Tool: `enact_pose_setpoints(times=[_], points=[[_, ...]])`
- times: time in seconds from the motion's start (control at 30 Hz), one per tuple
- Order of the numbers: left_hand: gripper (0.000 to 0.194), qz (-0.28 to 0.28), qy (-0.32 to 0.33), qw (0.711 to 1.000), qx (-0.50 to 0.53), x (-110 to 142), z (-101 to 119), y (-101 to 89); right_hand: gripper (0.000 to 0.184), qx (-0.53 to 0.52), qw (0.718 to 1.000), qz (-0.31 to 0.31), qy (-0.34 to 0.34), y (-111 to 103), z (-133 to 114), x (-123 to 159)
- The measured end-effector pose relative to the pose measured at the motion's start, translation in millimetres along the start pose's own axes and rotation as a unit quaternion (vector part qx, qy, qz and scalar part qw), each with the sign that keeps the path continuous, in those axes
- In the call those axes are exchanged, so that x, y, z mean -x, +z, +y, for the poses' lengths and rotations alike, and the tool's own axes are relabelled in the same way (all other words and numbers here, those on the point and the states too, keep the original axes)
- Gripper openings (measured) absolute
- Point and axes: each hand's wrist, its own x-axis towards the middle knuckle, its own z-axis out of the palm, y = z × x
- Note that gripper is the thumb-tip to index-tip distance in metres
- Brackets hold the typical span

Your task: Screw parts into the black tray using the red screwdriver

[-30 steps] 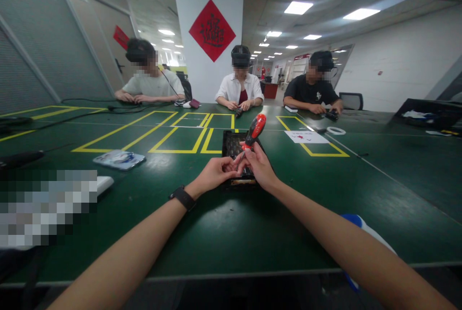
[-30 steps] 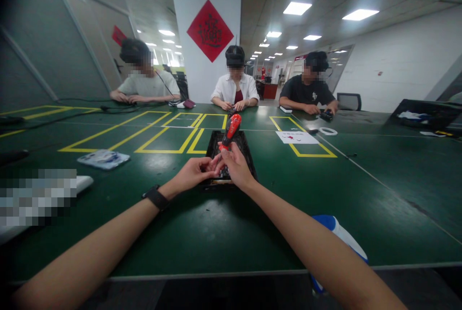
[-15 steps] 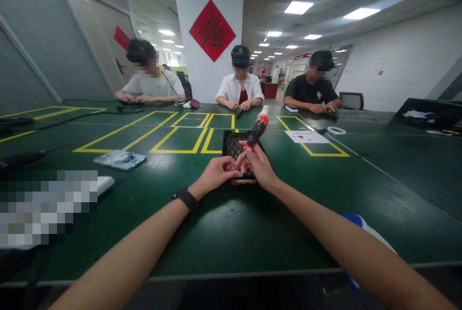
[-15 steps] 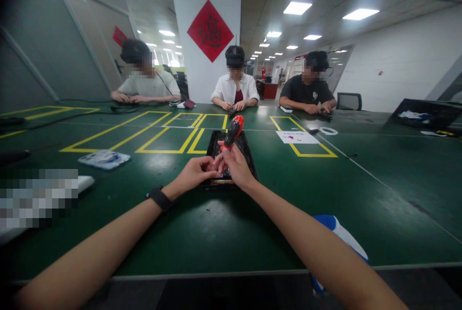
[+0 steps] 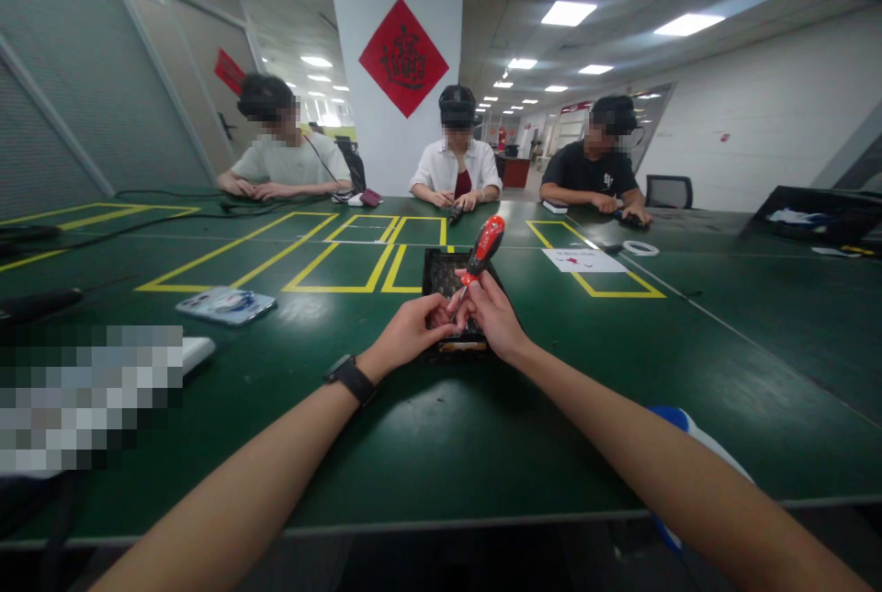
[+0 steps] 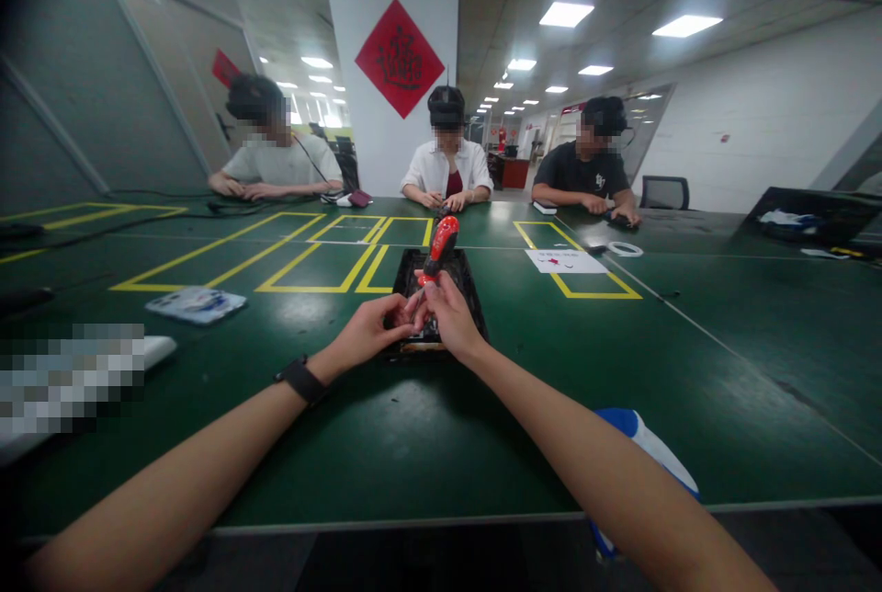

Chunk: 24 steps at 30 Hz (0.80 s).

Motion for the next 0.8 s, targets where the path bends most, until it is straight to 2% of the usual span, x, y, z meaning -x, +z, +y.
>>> enact_pose_setpoints(times=[0.1,0.27,0.6,0.8], points=[[0.023,-0.004,0.001,1.0,-0.03,0.2,-3.1,-0.2,0.032,-0.01,1.0,-0.003,-0.002,0.6,0.4,-0.4],[0.025,-0.041,0.042,0.997,-0.053,0.0,-3.8,-3.1,0.03,-0.023,1.0,0.007,0.006,-0.3,1.4,-1.2],[0.026,0.01,0.017,0.995,-0.103,1.0,-2.5,-1.2,0.029,-0.014,1.0,0.01,-0.001,0.4,1.4,-0.4],[0.021,-0.038,0.049,0.993,-0.101,1.5,-3.7,-4.0,0.031,-0.015,1.0,0.016,0.005,-0.4,1.5,-1.0]])
